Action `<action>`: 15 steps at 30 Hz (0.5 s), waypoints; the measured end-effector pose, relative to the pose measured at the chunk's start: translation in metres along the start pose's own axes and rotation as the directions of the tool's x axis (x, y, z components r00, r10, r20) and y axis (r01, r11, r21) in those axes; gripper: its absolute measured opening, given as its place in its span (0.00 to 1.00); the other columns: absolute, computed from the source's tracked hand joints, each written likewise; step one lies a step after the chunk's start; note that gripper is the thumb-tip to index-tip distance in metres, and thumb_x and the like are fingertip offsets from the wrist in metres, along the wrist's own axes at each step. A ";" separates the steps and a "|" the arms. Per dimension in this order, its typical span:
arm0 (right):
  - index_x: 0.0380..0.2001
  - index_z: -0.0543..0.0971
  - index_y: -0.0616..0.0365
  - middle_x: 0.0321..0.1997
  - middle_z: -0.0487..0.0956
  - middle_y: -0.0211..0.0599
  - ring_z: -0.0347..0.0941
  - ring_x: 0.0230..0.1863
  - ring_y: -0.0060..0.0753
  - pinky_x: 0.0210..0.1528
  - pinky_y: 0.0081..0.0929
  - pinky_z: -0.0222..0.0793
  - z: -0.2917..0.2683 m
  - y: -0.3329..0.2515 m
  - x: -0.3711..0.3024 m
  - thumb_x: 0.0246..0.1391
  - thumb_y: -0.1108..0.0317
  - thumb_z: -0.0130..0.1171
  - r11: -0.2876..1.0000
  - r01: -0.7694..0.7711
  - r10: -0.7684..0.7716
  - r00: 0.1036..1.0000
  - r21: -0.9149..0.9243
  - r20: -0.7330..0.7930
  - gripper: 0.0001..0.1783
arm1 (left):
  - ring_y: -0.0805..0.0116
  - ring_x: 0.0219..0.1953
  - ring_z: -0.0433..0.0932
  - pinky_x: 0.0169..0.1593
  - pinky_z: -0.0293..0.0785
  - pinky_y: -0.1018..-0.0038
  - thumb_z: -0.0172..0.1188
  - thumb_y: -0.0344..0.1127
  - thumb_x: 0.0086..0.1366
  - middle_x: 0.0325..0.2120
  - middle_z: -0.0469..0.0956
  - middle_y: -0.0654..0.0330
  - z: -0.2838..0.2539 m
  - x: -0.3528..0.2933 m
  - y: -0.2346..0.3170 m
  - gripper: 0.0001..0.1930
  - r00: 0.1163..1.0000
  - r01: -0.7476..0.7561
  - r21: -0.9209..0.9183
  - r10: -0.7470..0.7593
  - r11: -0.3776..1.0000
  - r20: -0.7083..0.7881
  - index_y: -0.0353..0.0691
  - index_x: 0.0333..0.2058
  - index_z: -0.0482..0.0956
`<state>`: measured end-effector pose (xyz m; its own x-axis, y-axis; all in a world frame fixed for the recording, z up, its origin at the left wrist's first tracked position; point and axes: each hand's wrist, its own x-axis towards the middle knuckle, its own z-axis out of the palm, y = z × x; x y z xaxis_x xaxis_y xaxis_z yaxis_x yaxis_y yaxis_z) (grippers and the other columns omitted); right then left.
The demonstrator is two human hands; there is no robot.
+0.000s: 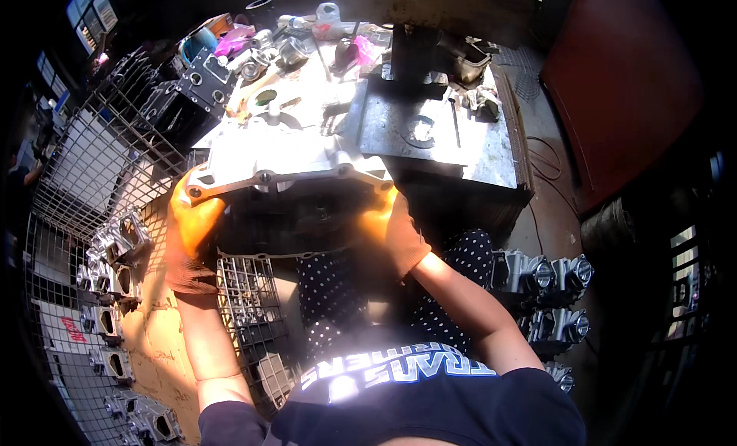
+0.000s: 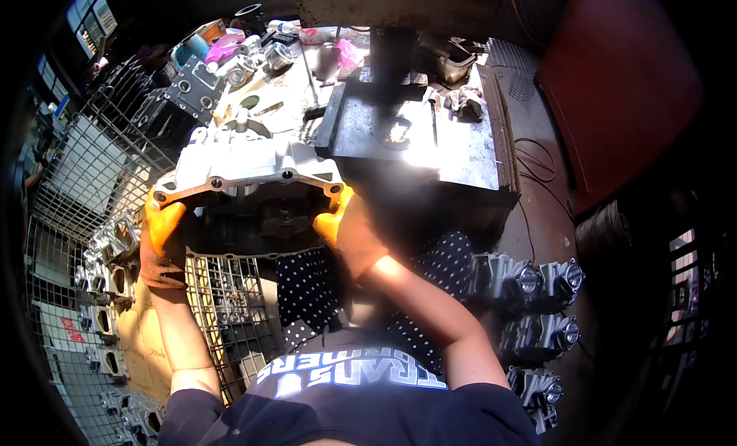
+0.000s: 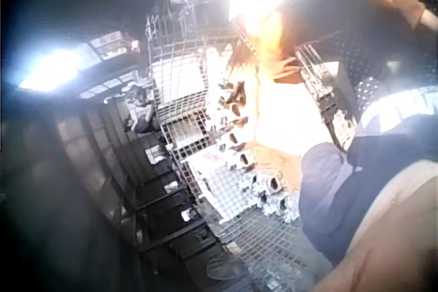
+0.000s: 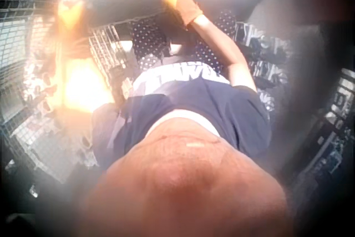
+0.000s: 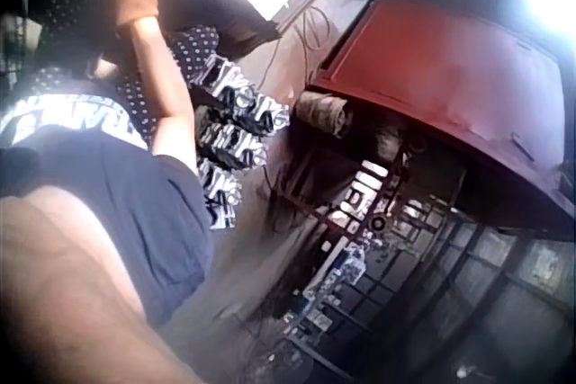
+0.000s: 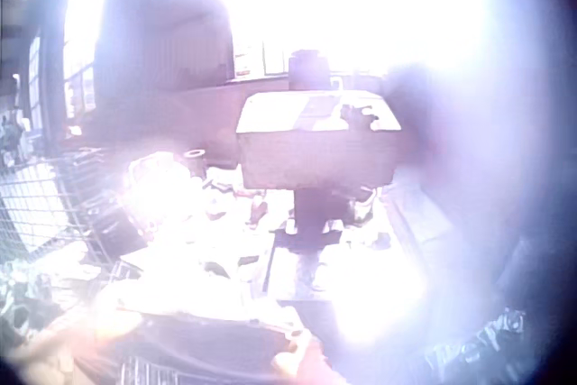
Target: The person holds a metal component inside a cleaning machine, then removes it and places it into a wire storage cage.
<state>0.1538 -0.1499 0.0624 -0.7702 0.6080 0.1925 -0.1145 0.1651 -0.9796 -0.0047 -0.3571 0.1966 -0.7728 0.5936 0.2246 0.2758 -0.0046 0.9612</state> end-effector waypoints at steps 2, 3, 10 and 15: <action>0.39 0.72 0.65 0.27 0.72 0.37 0.68 0.27 0.28 0.31 0.27 0.67 -0.040 0.010 -0.001 0.37 0.76 0.55 0.998 -0.054 0.049 0.988 -0.027 -0.149 0.20 | 0.78 0.34 0.73 0.38 0.68 0.82 0.49 0.24 0.50 0.33 0.76 0.64 0.031 0.035 -0.021 0.20 0.981 -0.029 -0.094 0.046 0.995 0.186 0.30 0.45 0.72; 0.39 0.72 0.65 0.27 0.73 0.37 0.68 0.27 0.28 0.31 0.27 0.67 -0.060 0.012 0.000 0.38 0.76 0.54 0.992 -0.106 0.089 0.970 -0.062 -0.226 0.19 | 0.76 0.36 0.73 0.42 0.68 0.81 0.49 0.24 0.48 0.33 0.76 0.65 0.050 0.049 -0.028 0.22 0.971 0.030 -0.162 0.010 0.986 0.238 0.30 0.46 0.71; 0.42 0.73 0.59 0.38 0.76 0.39 0.72 0.38 0.34 0.42 0.28 0.69 -0.164 0.034 0.060 0.49 0.71 0.51 0.688 -0.084 0.258 0.957 0.721 -0.135 0.15 | 0.78 0.31 0.71 0.34 0.68 0.81 0.59 0.35 0.58 0.30 0.75 0.64 0.153 0.154 -0.073 0.13 0.942 -0.007 -0.094 0.038 0.996 0.334 0.37 0.40 0.73; 0.40 0.74 0.61 0.39 0.76 0.35 0.71 0.40 0.32 0.43 0.27 0.67 -0.178 0.037 0.134 0.59 0.69 0.41 0.980 0.082 -0.118 0.972 -0.179 -0.201 0.13 | 0.72 0.37 0.73 0.43 0.70 0.77 0.58 0.32 0.58 0.34 0.76 0.61 0.177 0.197 -0.071 0.14 0.878 0.087 -0.375 0.106 0.923 0.466 0.36 0.43 0.72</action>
<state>0.1584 0.0759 0.0622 -0.6091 0.7279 0.3148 -0.0635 0.3509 -0.9343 -0.0755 -0.0976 0.1446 -0.3833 0.8958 0.2250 -0.0270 -0.2544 0.9667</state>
